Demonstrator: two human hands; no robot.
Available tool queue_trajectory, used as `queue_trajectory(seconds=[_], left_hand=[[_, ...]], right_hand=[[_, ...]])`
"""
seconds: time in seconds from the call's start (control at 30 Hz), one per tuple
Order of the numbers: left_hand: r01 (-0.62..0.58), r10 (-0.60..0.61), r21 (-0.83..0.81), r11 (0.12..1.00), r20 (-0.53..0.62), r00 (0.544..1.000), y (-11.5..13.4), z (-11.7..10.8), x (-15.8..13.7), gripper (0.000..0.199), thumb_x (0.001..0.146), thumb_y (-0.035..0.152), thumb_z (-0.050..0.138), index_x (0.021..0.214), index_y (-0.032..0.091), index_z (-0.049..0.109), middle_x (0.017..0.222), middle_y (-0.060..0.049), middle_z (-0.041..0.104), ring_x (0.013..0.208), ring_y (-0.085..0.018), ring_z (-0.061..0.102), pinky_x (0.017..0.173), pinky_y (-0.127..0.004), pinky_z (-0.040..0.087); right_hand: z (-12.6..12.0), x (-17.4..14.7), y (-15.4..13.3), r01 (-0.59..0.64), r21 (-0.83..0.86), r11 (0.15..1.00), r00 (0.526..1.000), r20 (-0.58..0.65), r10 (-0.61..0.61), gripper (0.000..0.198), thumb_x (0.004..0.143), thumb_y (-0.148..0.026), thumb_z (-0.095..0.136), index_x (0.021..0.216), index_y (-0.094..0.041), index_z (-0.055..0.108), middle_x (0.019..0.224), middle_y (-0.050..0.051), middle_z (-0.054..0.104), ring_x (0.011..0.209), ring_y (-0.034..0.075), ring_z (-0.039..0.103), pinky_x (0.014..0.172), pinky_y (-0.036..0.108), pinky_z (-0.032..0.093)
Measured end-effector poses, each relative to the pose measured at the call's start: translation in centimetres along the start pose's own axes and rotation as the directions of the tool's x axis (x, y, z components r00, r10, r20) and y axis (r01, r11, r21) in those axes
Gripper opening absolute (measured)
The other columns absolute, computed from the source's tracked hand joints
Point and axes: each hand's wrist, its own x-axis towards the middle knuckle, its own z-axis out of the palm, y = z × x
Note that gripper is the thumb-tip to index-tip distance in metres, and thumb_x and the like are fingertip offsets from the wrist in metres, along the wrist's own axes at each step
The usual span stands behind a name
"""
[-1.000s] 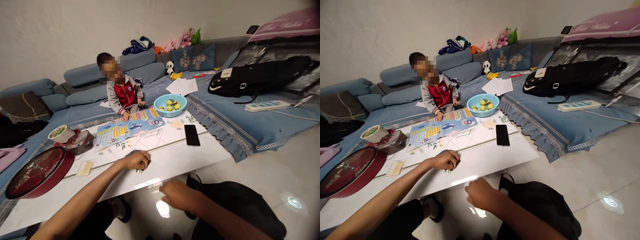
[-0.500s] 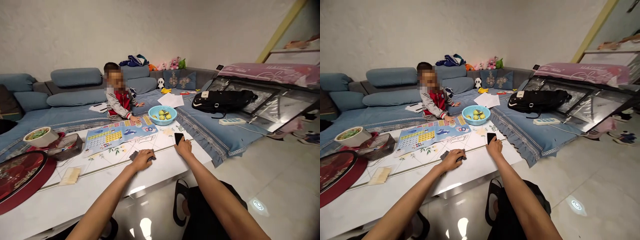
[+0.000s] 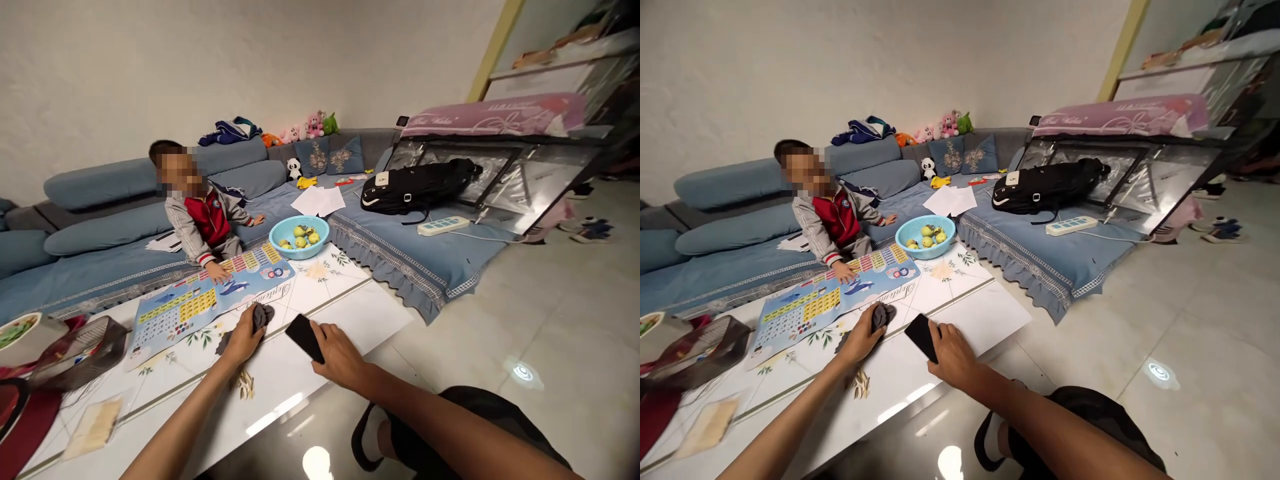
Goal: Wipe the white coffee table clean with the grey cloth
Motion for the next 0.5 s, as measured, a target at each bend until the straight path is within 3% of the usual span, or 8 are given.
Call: queue_trajectory(seconds=[0.13, 0.23, 0.3, 0.4, 0.5], left_hand=[[-0.034, 0.033, 0.014, 0.999, 0.018, 0.999, 6.0, 5.1, 8.6, 0.061, 0.091, 0.014, 0.064, 0.149, 0.022, 0.046, 0.15, -0.02, 0.055, 0.139, -0.036, 0.057, 0.122, -0.056, 0.045], [0.012, -0.012, 0.037, 0.999, -0.002, 1.0, 11.3, 9.9, 15.6, 0.047, 0.093, 0.012, 0.06, 0.139, 0.015, 0.051, 0.146, -0.025, 0.054, 0.139, -0.039, 0.056, 0.122, -0.059, 0.042], [-0.004, 0.004, 0.038, 0.999, 0.026, 1.0, 14.1, 12.1, 18.2, 0.043, 0.097, 0.018, 0.06, 0.138, 0.011, 0.053, 0.147, -0.029, 0.053, 0.142, -0.042, 0.053, 0.123, -0.062, 0.038], [-0.16, 0.16, -0.015, 0.987, 0.177, 0.971, 16.2, 13.0, 17.9, 0.047, 0.096, 0.025, 0.063, 0.141, 0.014, 0.059, 0.149, -0.024, 0.057, 0.141, -0.038, 0.056, 0.125, -0.053, 0.04], [-0.311, 0.332, -0.114, 0.943, 0.326, 0.885, 15.5, 11.0, 14.8, 0.053, 0.085, 0.021, 0.068, 0.138, 0.024, 0.067, 0.148, -0.012, 0.064, 0.136, -0.03, 0.062, 0.123, -0.04, 0.044]], right_hand=[[-1.6, 0.3, -0.5, -0.064, -0.051, 0.997, 0.994, 0.081, 0.068, 0.093, 0.091, -0.031, 0.077, 0.168, -0.002, 0.033, 0.136, 0.027, 0.064, 0.125, 0.039, 0.06, 0.11, 0.05, 0.05], [-2.3, 0.5, -1.5, -0.136, -0.065, 0.989, 0.977, 0.154, 0.145, 0.097, 0.086, -0.026, 0.083, 0.168, -0.003, 0.035, 0.136, 0.028, 0.065, 0.126, 0.038, 0.061, 0.109, 0.048, 0.052], [-2.2, 0.5, -1.9, -0.17, -0.068, 0.983, 0.971, 0.161, 0.179, 0.097, 0.086, -0.024, 0.082, 0.168, -0.003, 0.035, 0.138, 0.029, 0.065, 0.125, 0.039, 0.062, 0.107, 0.048, 0.053], [-1.8, 0.4, -2.0, -0.185, -0.123, 0.975, 0.963, 0.173, 0.205, 0.095, 0.087, -0.02, 0.079, 0.168, 0.0, 0.034, 0.137, 0.031, 0.065, 0.126, 0.04, 0.062, 0.106, 0.05, 0.054], [-1.6, 0.3, -1.3, -0.156, -0.169, 0.973, 0.958, 0.216, 0.19, 0.101, 0.08, -0.018, 0.082, 0.169, 0.0, 0.035, 0.135, 0.03, 0.066, 0.124, 0.039, 0.062, 0.104, 0.051, 0.055]])
